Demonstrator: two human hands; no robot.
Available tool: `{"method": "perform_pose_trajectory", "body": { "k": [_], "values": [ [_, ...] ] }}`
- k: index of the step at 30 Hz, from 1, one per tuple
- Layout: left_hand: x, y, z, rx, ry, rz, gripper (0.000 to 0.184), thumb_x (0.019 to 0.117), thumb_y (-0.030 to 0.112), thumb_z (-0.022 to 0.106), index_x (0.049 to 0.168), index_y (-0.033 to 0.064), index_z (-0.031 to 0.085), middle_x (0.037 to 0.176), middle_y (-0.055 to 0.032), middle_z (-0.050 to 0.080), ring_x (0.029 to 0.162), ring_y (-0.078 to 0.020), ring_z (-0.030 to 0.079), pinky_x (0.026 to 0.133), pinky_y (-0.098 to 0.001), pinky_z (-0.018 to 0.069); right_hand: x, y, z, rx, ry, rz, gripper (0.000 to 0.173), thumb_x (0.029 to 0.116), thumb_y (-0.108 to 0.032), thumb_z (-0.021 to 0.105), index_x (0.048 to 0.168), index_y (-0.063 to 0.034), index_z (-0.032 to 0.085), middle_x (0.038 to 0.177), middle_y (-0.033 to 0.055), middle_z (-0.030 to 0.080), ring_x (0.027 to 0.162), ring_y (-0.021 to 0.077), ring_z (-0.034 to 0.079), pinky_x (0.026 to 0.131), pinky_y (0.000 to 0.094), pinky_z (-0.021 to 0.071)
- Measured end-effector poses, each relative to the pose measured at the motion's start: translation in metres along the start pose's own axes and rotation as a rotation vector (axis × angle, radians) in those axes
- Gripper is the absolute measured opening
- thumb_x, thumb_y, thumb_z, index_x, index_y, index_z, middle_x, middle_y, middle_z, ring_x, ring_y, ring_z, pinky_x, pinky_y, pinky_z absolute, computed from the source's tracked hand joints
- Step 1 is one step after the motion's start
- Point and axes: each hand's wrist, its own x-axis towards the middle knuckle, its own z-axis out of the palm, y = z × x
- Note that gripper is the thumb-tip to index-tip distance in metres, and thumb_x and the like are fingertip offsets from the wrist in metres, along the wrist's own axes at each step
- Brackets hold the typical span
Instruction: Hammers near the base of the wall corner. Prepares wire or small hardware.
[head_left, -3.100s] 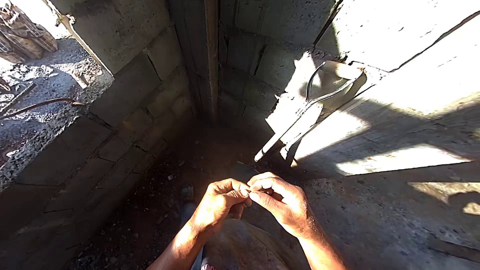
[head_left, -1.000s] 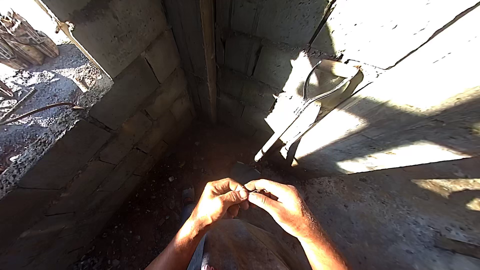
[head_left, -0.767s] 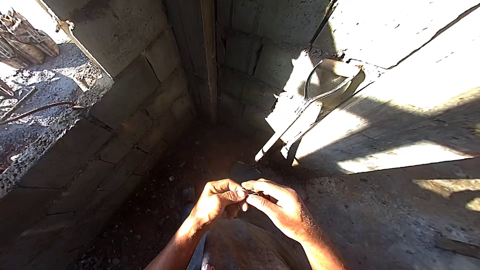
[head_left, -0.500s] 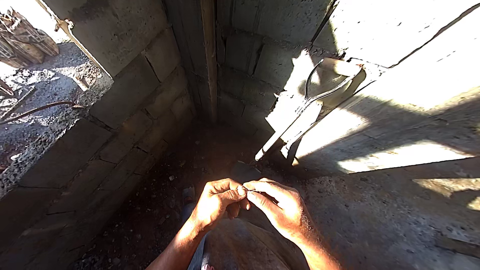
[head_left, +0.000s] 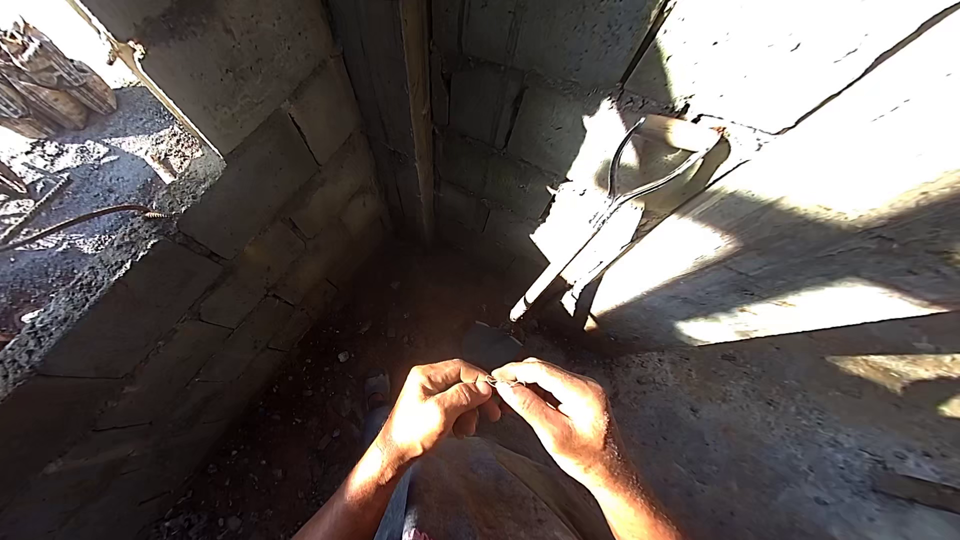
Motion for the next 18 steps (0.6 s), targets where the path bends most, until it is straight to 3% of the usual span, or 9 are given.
{"method": "perform_pose_trajectory", "body": {
  "k": [6,12,15,18],
  "values": [
    [0.0006,-0.0052,-0.0033,-0.176,-0.022,-0.021,0.035,0.1079,0.017,0.045,0.097,-0.0016,0.072,0.080,-0.0157,0.074,0.057,-0.0096,0.064,0.054,-0.0216,0.0520,-0.0011,-0.0006,0.0018,-0.066,0.024,-0.054,0.016,0.0969,-0.018,0.063,0.099,-0.0121,0.077,0.087,-0.0063,0.070,0.075,0.0019,0.065,0.064,0.0174,0.0572],
    [-0.0009,-0.0002,0.0000,-0.075,0.032,-0.004,0.020,0.1023,0.008,0.057,0.096,-0.0022,0.073,0.079,-0.0147,0.073,0.056,-0.0084,0.061,0.053,-0.0205,0.0509,-0.0021,0.0009,0.0041,-0.107,0.047,-0.100,0.015,0.0972,-0.018,0.065,0.102,-0.0133,0.078,0.093,-0.0060,0.072,0.084,0.0029,0.069,0.072,0.0190,0.0604],
    [-0.0003,0.0009,0.0032,-0.016,0.095,0.017,0.022,0.1034,0.009,0.055,0.095,-0.0024,0.072,0.077,-0.0149,0.072,0.054,-0.0091,0.060,0.051,-0.0204,0.0493,-0.0026,0.0025,0.0030,-0.060,0.028,-0.062,0.020,0.0968,-0.019,0.065,0.113,-0.0118,0.076,0.100,-0.0044,0.074,0.088,0.0053,0.071,0.076,0.0219,0.0623],
    [0.0004,-0.0008,0.0043,-0.003,0.111,0.064,0.020,0.1044,0.012,0.057,0.100,-0.0013,0.071,0.079,-0.0153,0.072,0.055,-0.0098,0.060,0.051,-0.0205,0.0488,-0.0002,0.0032,0.0019,0.068,0.002,0.064,0.024,0.0975,-0.022,0.066,0.118,-0.0123,0.074,0.094,-0.0017,0.074,0.077,0.0094,0.070,0.068,0.0240,0.0618]
  ]
}}
